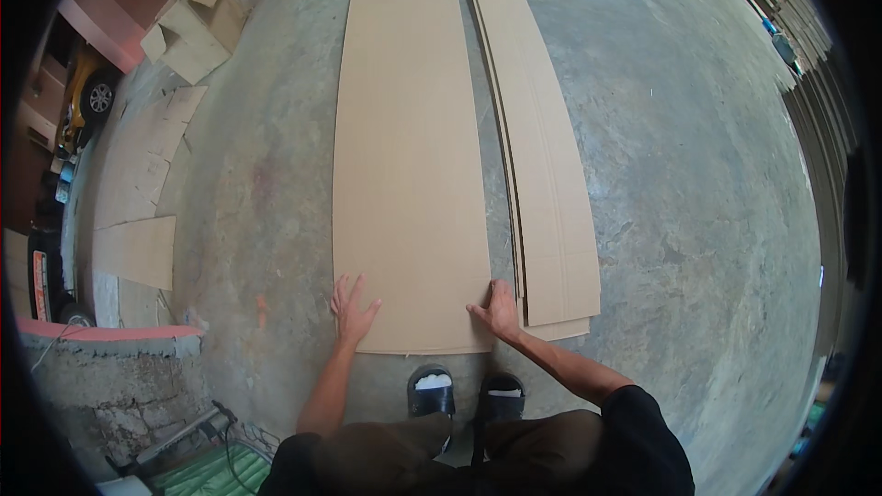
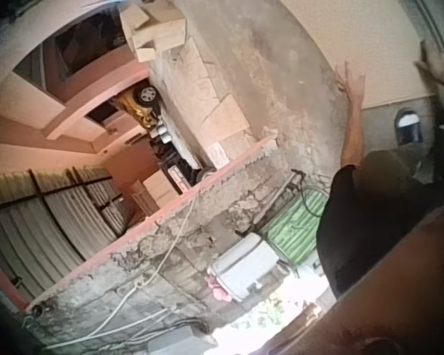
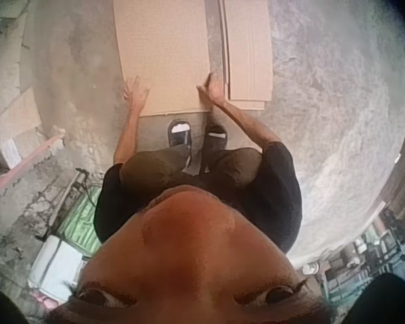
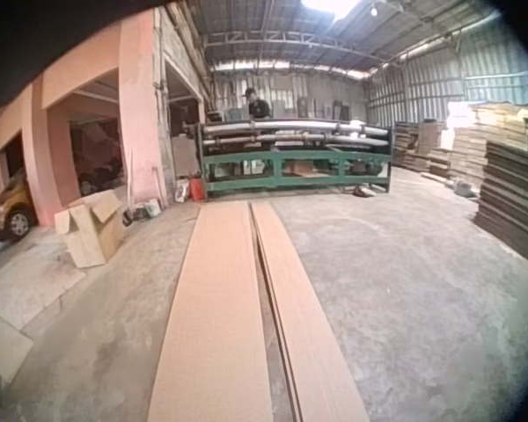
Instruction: The person arranges two long sheets of cardboard on the floor and repeatedly places additional sheets on top of them, building two parallel stacks. The person uses both hands to align and smooth the cardboard sheets during the stacking process.
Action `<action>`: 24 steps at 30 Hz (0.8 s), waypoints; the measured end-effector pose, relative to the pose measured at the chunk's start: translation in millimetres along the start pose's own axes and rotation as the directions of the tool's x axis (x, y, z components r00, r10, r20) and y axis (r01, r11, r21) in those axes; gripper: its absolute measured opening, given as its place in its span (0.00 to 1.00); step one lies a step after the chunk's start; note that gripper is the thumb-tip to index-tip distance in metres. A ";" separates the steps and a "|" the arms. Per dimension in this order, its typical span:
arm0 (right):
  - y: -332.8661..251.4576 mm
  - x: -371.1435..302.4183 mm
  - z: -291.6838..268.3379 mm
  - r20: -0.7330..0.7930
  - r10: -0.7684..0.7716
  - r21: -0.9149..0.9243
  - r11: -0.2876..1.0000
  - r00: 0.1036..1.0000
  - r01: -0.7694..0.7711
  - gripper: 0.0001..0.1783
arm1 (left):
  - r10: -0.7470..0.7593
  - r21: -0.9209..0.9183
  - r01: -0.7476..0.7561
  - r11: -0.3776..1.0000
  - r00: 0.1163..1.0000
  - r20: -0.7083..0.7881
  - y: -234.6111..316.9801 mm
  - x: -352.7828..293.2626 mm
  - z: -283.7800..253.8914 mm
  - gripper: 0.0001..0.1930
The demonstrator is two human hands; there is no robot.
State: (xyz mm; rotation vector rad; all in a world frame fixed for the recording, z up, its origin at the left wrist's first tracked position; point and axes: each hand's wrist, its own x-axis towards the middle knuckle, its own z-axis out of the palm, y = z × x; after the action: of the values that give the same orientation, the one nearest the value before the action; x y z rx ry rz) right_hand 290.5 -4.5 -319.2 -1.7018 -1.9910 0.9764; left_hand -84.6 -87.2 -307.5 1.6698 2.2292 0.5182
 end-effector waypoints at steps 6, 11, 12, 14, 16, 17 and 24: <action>-11.9 -10.6 -1.2 0.083 0.115 0.097 0.988 0.990 -0.122 0.47 | 0.085 -0.042 -0.082 0.996 0.995 0.056 -18.4 3.8 -13.7 0.47; -7.7 -22.7 9.7 0.092 0.092 0.091 0.991 0.991 -0.101 0.49 | 0.058 0.020 -0.061 0.998 0.991 0.125 -20.8 -2.8 -18.1 0.43; -3.9 -23.6 11.2 0.073 0.074 0.085 0.993 0.995 -0.080 0.49 | 0.063 0.038 -0.069 0.997 0.989 0.137 -18.6 -4.2 -17.9 0.42; -2.8 -22.9 11.6 0.068 0.080 0.075 0.994 0.994 -0.085 0.49 | 0.054 0.029 -0.059 0.998 0.990 0.126 -16.3 -4.8 -17.8 0.41; -7.4 -22.4 8.3 0.093 0.130 0.069 0.988 0.987 -0.137 0.48 | 0.038 0.025 -0.041 0.999 0.993 0.115 -13.5 -5.1 -16.3 0.40; -5.8 -20.8 6.0 0.089 0.130 0.065 0.989 0.988 -0.136 0.48 | 0.030 0.025 -0.033 0.999 0.993 0.113 -11.8 -7.0 -15.4 0.40; -8.8 -6.2 -11.8 0.119 0.119 -0.010 0.993 0.986 -0.119 0.46 | 0.018 0.020 -0.021 1.000 0.990 0.137 -5.9 4.9 -13.3 0.45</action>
State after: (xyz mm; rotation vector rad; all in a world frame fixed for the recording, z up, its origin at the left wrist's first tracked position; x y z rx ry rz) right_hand 293.2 -7.6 -303.8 -1.8212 -1.9830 1.1409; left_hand -96.9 -85.4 -298.6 1.6855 2.1301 0.3732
